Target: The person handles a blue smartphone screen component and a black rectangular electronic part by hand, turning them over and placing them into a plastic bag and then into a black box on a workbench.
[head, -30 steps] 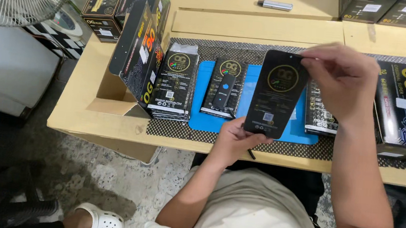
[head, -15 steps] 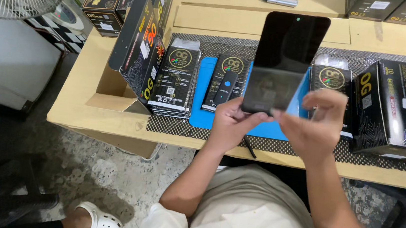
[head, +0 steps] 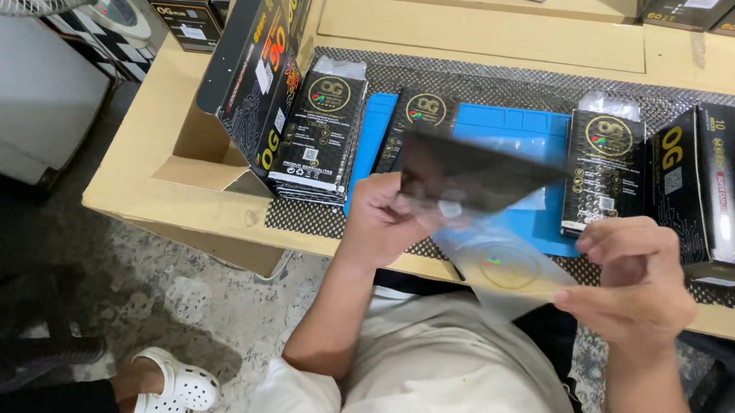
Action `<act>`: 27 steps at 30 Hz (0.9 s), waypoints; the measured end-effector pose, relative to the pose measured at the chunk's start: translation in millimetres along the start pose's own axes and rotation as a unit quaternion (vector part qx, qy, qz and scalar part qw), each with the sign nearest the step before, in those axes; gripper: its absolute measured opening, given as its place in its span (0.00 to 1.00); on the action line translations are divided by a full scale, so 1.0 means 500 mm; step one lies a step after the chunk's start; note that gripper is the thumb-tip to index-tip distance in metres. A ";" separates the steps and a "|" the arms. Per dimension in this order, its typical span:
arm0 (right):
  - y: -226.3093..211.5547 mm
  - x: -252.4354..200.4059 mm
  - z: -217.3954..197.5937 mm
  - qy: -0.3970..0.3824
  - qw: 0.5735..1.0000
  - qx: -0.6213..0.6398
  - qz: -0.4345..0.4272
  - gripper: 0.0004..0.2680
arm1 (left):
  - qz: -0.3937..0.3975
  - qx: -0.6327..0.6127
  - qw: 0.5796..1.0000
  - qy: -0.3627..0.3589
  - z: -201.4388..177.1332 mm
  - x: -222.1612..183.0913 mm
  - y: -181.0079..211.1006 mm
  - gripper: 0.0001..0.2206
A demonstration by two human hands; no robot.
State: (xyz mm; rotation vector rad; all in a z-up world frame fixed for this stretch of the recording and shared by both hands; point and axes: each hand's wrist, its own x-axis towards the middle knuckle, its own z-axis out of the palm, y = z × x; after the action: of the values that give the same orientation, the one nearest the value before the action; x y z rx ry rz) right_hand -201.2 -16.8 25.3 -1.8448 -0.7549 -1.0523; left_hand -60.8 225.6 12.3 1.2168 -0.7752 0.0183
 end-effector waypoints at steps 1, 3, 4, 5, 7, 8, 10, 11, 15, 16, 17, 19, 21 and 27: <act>0.002 -0.002 -0.002 0.000 1.000 0.002 0.000 0.03 | -0.001 0.001 1.000 0.001 0.003 -0.002 0.016 0.08; 0.006 -0.006 -0.007 0.005 1.000 0.020 -0.010 0.05 | 0.021 -0.193 0.977 -0.084 0.009 -0.002 0.049 0.17; -0.001 -0.002 -0.001 0.006 1.000 0.021 -0.011 0.05 | 0.021 -0.192 0.978 -0.084 0.008 -0.005 0.056 0.17; -0.009 0.001 0.002 0.030 0.999 0.016 -0.001 0.04 | 0.020 -0.176 0.980 -0.086 0.009 -0.006 0.063 0.17; -0.021 0.008 0.006 0.054 0.998 0.011 0.009 0.05 | 0.019 -0.159 0.983 -0.088 0.001 -0.022 0.025 0.17; -0.024 0.013 0.007 0.069 0.997 0.041 0.017 0.04 | 0.056 -0.113 0.990 -0.059 -0.008 -0.036 -0.018 0.27; -0.014 0.020 0.001 0.083 0.994 0.073 0.023 0.07 | 0.095 -0.065 0.993 -0.029 -0.020 -0.050 -0.065 0.38; 0.000 0.021 -0.007 0.076 0.991 0.107 -0.001 0.04 | 0.082 -0.067 0.994 -0.023 -0.021 -0.050 -0.070 0.36; 0.009 0.033 -0.015 0.080 0.986 0.144 -0.012 0.03 | 0.007 -0.080 0.995 -0.065 -0.018 -0.014 -0.016 0.14; 0.011 0.033 -0.015 0.080 0.986 0.144 -0.011 0.03 | 0.006 -0.081 0.995 -0.064 -0.017 -0.009 -0.005 0.14; 0.013 0.032 -0.017 0.092 0.984 0.153 -0.001 0.03 | -0.023 -0.076 0.995 -0.056 -0.016 -0.004 0.006 0.11; 0.022 0.041 -0.023 0.104 0.981 0.162 0.008 0.03 | -0.053 -0.072 0.995 -0.047 -0.019 0.004 0.023 0.08; 0.033 0.058 -0.033 0.037 0.981 0.190 -0.026 0.04 | -0.061 -0.089 0.992 -0.065 -0.026 0.010 0.033 0.10; 0.060 0.056 -0.041 0.083 0.970 0.207 0.092 0.06 | -0.071 0.082 0.987 -0.116 -0.049 0.057 0.073 0.07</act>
State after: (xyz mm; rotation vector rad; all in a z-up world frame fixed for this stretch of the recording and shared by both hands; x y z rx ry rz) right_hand -171.6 -46.3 44.2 -1.4203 -0.6328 -0.8431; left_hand -41.6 249.0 54.7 1.4448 -0.9005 -0.1822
